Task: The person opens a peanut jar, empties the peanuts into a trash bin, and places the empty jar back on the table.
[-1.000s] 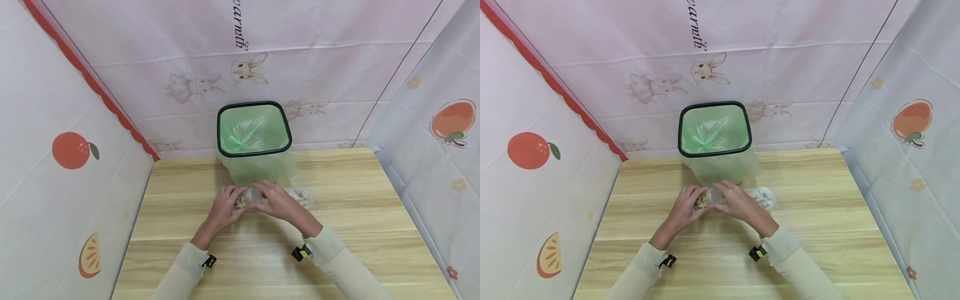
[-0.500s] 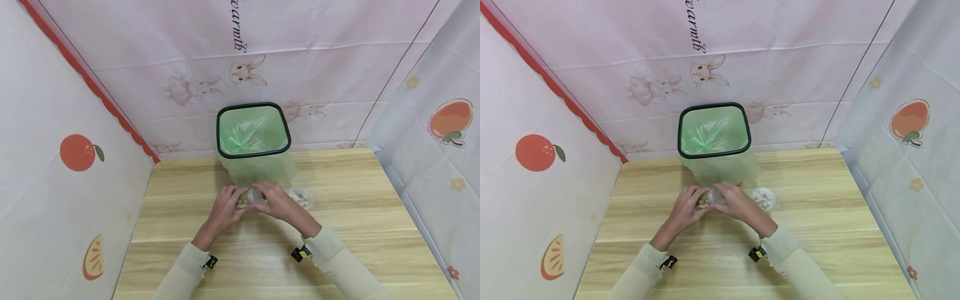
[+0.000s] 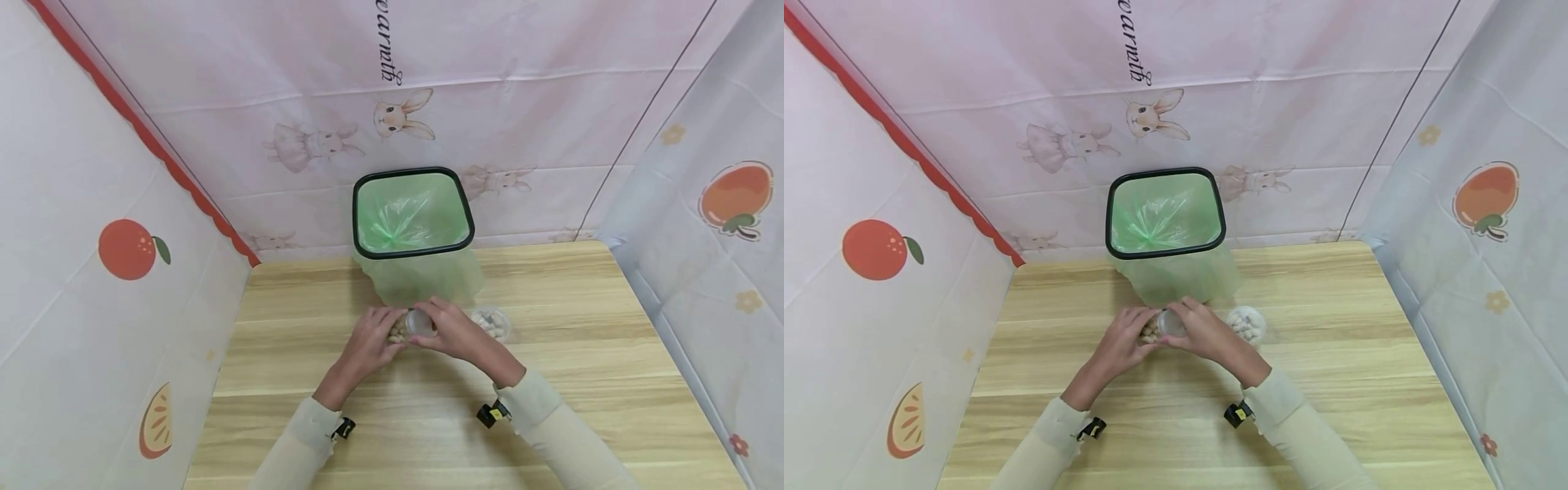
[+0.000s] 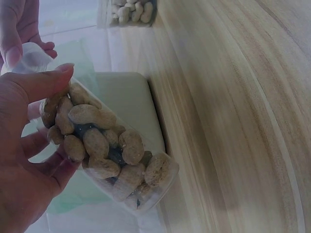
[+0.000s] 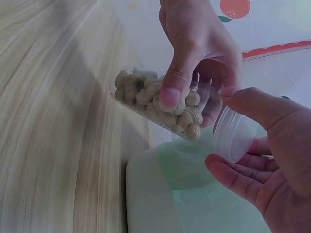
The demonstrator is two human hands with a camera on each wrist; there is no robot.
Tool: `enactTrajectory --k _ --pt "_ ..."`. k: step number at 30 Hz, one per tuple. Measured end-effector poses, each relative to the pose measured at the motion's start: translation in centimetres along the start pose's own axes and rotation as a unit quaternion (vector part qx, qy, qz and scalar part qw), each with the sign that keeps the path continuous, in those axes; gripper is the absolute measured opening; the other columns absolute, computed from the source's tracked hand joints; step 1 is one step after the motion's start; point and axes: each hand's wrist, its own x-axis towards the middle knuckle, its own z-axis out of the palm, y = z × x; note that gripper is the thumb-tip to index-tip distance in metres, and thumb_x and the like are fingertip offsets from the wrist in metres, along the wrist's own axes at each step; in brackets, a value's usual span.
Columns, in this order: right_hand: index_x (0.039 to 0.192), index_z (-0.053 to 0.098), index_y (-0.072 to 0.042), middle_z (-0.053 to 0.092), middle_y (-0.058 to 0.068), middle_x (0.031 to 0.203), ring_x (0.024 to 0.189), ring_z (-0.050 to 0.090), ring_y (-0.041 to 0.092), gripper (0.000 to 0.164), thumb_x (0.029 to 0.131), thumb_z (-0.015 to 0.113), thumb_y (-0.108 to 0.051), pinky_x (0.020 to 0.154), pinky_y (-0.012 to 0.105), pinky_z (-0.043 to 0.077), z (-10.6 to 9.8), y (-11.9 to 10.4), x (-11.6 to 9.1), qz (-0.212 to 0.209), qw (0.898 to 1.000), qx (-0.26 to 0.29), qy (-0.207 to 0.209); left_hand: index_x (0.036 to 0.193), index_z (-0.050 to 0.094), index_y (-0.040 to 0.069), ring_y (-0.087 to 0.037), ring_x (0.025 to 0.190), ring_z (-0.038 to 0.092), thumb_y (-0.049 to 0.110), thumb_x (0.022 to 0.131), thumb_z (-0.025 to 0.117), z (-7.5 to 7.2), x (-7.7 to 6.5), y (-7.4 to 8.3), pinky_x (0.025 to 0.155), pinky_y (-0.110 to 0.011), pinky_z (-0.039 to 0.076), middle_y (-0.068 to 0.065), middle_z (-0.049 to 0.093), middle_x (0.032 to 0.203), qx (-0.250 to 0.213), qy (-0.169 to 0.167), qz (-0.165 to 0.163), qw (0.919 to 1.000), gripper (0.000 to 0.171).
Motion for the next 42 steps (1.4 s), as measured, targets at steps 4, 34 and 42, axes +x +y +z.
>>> enactTrajectory --k 4,34,42 --pt "0.126 0.068 0.001 0.069 0.011 0.111 0.084 0.063 0.014 0.058 0.085 0.086 -0.036 0.066 0.020 0.052 -0.1 0.1 0.0 -0.024 1.000 -0.008 0.004 0.137 0.061 0.012 -0.025 0.109 0.063 0.028 0.079 0.092 -0.2 -0.1 0.0 0.094 -0.040 0.054 -0.006 0.071 0.129 -0.015 -0.015 -0.003 0.9998 0.068" --pt "0.125 0.068 -0.004 0.064 0.007 0.114 0.083 0.063 0.012 0.051 0.085 0.087 -0.030 0.069 0.019 0.056 -0.3 1.0 -0.7 -0.148 0.989 -0.017 0.011 0.144 0.060 0.019 -0.018 0.109 0.063 0.026 0.084 0.088 -1.7 0.5 0.1 0.091 -0.037 0.057 0.002 0.071 0.127 -0.105 -0.115 -0.007 0.9877 0.067" --pt "0.127 0.067 -0.004 0.065 0.008 0.119 0.094 0.068 0.014 0.053 0.085 0.087 -0.027 0.076 0.024 0.060 -0.3 1.1 -0.7 -0.150 0.989 -0.014 0.010 0.150 0.056 0.018 -0.021 0.114 0.063 0.027 0.085 0.087 -1.6 0.5 0.0 0.095 -0.039 0.056 0.000 0.070 0.132 -0.100 -0.120 -0.009 0.9877 0.072"
